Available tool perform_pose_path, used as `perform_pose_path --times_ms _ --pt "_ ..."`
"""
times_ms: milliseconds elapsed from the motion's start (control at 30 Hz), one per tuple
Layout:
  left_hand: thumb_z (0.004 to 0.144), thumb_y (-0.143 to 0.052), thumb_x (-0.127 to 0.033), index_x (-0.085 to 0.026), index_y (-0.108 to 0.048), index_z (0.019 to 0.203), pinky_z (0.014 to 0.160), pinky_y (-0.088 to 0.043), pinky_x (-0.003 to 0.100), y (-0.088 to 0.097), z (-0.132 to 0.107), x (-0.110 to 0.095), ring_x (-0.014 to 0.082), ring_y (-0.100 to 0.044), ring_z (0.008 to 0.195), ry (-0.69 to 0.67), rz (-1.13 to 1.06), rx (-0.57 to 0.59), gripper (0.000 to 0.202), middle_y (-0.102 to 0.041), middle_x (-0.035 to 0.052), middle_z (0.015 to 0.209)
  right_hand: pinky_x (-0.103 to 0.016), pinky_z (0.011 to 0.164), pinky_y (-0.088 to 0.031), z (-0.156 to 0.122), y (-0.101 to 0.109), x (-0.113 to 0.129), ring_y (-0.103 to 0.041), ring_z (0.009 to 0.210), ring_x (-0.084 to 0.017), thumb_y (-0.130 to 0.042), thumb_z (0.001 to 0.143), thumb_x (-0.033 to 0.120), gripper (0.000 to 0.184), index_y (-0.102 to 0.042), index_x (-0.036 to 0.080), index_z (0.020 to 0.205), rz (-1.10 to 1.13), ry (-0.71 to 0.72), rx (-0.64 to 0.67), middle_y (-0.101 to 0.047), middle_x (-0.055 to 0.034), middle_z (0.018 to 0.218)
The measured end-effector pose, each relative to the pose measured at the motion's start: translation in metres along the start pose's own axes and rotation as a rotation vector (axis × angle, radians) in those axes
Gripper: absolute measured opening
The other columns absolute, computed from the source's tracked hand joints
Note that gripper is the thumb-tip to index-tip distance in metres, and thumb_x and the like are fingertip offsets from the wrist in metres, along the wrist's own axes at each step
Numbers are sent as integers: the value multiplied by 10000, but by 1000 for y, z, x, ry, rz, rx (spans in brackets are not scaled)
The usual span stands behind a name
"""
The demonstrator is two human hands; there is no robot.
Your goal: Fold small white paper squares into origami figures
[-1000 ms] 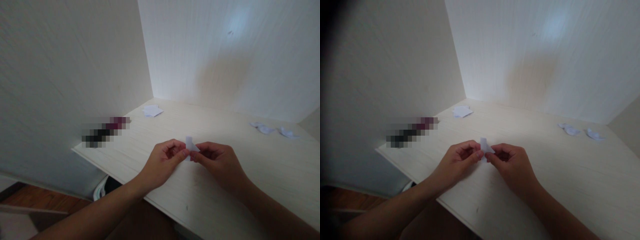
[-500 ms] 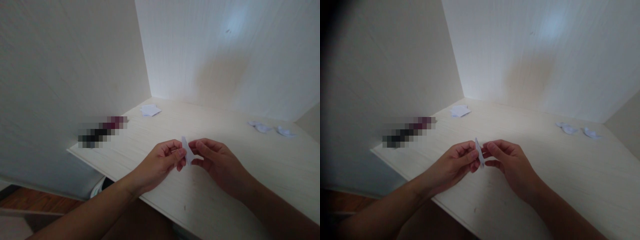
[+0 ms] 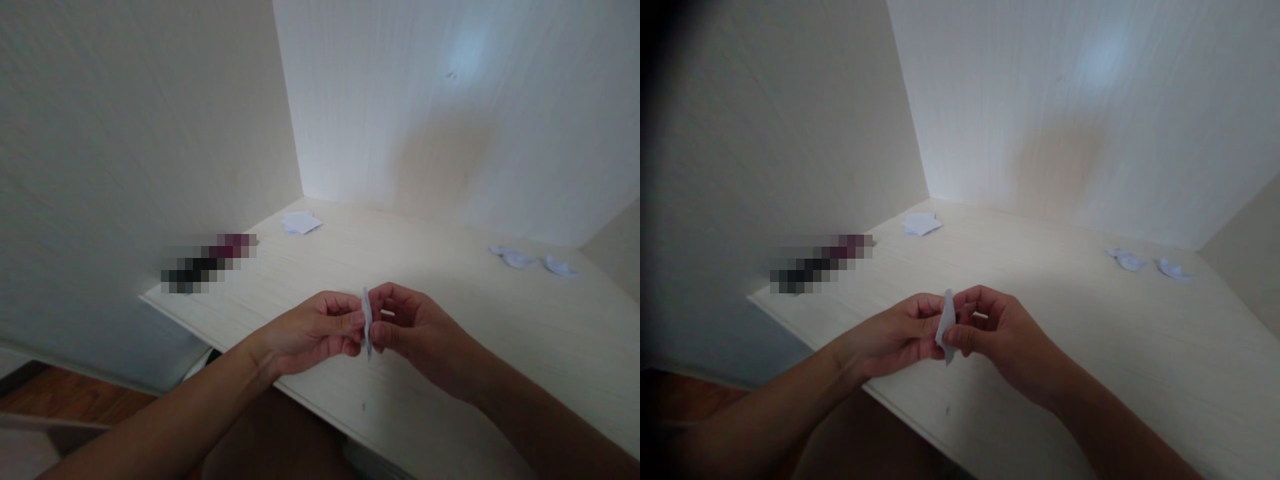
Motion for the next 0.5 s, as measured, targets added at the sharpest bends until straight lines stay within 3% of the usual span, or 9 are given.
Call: perform_pose_path --times_ms 167,400,500 --pt "767 -880 -299 -89 -740 919 652 -491 190 0 0 0 111 -623 707 38 17 19 295 -681 67 833 -286 723 -469 0 -1 -1 -620 714 -124 -913 722 278 327 -659 178 902 20 -32 14 -683 13 782" --pt "780 -864 -312 -95 -753 973 653 -497 198 -3 2 -2 153 -681 769 25 27 84 312 -735 123 904 -247 650 -403 -3 0 3 -541 677 -99 -839 812 401 286 -690 165 873 -59 -15 58 -667 -3 798" --pt "783 -861 -304 -97 -760 956 622 -488 195 -3 1 -2 119 -642 672 16 12 79 289 -719 87 809 -245 623 -385 -4 1 4 -516 641 -91 -837 810 421 302 -687 165 870 -71 -26 60 -646 6 770"
Point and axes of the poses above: each hand's wrist, its own z-axis towards the middle knuckle, its own y-axis out of the back of the hand, x = y × z, the point moved 3 cm from there along z, towards the middle knuckle
